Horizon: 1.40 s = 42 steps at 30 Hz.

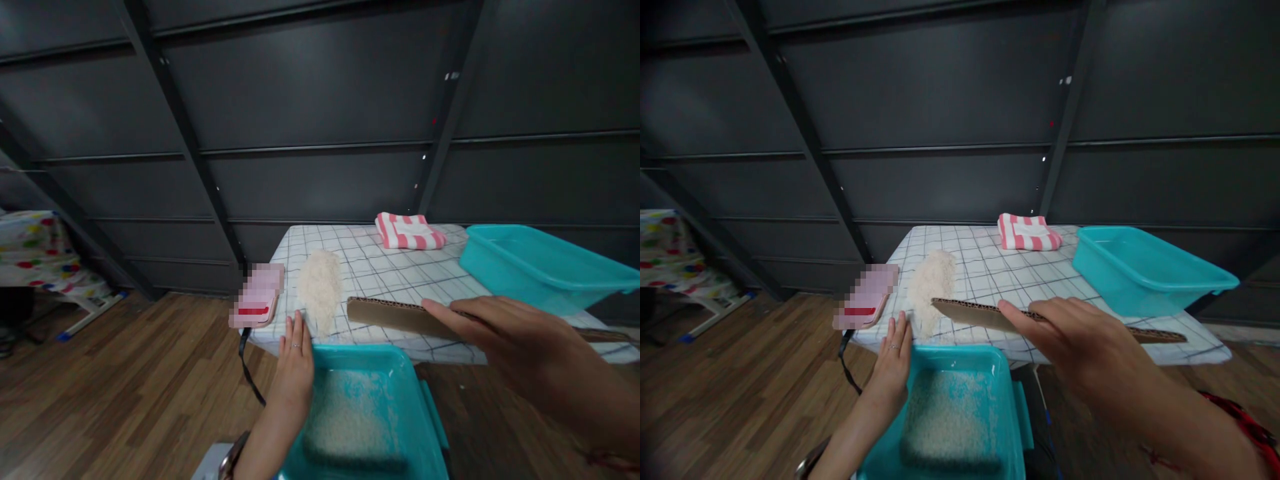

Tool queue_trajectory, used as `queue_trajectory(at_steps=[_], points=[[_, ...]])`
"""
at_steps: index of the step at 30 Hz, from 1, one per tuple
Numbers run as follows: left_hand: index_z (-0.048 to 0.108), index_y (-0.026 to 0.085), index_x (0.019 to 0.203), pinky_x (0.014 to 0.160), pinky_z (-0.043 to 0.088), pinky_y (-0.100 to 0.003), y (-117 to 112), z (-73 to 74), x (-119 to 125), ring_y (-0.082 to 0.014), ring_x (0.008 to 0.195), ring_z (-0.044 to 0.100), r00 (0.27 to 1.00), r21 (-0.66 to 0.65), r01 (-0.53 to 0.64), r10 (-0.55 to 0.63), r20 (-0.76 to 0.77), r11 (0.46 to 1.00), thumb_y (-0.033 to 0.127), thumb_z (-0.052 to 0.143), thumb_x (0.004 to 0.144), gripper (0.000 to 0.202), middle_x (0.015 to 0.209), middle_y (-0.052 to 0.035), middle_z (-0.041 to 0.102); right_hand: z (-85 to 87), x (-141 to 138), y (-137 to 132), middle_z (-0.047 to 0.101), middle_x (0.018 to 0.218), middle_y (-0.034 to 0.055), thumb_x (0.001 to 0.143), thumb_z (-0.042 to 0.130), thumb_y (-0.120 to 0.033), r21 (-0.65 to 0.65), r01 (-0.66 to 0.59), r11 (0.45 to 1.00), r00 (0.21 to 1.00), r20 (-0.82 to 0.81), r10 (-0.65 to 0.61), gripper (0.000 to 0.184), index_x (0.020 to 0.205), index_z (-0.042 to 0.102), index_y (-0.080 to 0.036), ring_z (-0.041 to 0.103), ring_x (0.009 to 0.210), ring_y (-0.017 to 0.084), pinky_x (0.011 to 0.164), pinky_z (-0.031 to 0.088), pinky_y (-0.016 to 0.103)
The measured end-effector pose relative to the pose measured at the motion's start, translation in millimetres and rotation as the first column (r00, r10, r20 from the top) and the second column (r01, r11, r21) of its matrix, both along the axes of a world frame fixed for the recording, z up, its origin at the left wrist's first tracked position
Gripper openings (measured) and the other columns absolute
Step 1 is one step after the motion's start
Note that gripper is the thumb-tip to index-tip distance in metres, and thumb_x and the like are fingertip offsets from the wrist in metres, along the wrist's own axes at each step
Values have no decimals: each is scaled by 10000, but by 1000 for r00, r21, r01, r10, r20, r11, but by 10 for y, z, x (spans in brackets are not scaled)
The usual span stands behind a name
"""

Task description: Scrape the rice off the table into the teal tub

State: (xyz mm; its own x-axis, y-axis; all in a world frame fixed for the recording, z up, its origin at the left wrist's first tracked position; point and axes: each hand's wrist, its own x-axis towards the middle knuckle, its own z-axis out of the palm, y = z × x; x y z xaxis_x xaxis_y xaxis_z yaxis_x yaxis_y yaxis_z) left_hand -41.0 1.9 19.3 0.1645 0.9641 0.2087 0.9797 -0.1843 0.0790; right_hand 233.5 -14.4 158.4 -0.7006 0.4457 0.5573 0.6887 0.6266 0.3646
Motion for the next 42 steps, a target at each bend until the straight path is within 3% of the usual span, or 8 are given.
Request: queue_trajectory(at_steps=[7, 15, 18, 21, 25, 29, 38, 42], points=[[190, 98, 1390, 1021, 283, -524, -15, -5, -29, -296, 1284, 44, 996, 18, 32, -33, 77, 999, -170, 243, 535, 898, 1428, -195, 229, -55, -48, -288, 641, 860, 31, 828, 310, -7, 29, -76, 997, 996, 54, 74, 586, 1381, 306, -201, 573, 793, 184, 689, 487, 309], [101, 92, 1402, 1000, 299, -552, 1, -11, -15, -316, 1285, 46, 999, -16, 9, -8, 50, 1000, -157, 266, 559, 895, 1424, -231, 194, 110, -42, 20, 609, 698, 34, 837, 307, -19, 120, 14, 993, 998, 60, -22, 403, 1135, 526, -178, 528, 572, 166, 503, 420, 290], [12, 126, 1407, 997, 303, -550, 7, -16, -9, -311, 1283, 48, 999, -15, 3, -2, 38, 1000, -158, 273, 573, 918, 1424, -231, 192, 62, -39, 197, 615, 708, 41, 768, 312, 44, 192, 62, 979, 990, 110, -84, 466, 1086, 568, -181, 538, 586, 171, 526, 410, 294], [-26, 145, 1403, 1000, 301, -546, 7, -18, -6, -305, 1282, 45, 999, -16, 4, -4, 32, 1000, -163, 279, 582, 929, 1427, -227, 181, -30, -35, 197, 621, 725, 41, 772, 316, 41, 134, 47, 990, 994, 96, -60, 461, 1080, 578, -180, 543, 592, 159, 529, 417, 279], [2, 144, 1406, 1006, 288, -550, 4, -33, -9, -306, 1277, 44, 999, -5, 3, -3, 50, 1000, -165, 283, 567, 937, 1425, -220, 190, -127, 12, -74, 637, 801, 44, 836, 338, -43, 55, -65, 996, 998, 0, 65, 425, 1192, 518, -187, 575, 705, 173, 602, 462, 286], [-28, 152, 1401, 1011, 281, -539, 3, -59, -26, -289, 1273, 4, 998, 19, 26, -27, 57, 999, -173, 278, 553, 958, 1432, -208, 168, -128, 87, -294, 636, 916, 48, 859, 340, -87, 51, -85, 995, 995, 47, 83, 469, 1304, 431, -207, 565, 876, 197, 734, 466, 318], [198, 67, 1380, 1005, 303, -533, 1, 35, 18, -299, 1265, 0, 1000, -28, -11, 11, 10, 1000, -182, 233, 550, 867, 1419, -218, 206, 16, 26, 110, 615, 706, 49, 794, 285, 21, 165, 79, 983, 991, 97, -96, 446, 1101, 541, -176, 534, 563, 176, 500, 426, 305], [196, 60, 1379, 1013, 284, -538, -13, 35, 18, -295, 1262, -18, 1000, -21, -2, 3, 27, 1000, -179, 234, 540, 874, 1418, -222, 202, -100, 44, -22, 617, 734, 33, 835, 312, -11, 47, 32, 998, 999, 16, -33, 388, 1102, 539, -176, 550, 592, 147, 513, 450, 263]])
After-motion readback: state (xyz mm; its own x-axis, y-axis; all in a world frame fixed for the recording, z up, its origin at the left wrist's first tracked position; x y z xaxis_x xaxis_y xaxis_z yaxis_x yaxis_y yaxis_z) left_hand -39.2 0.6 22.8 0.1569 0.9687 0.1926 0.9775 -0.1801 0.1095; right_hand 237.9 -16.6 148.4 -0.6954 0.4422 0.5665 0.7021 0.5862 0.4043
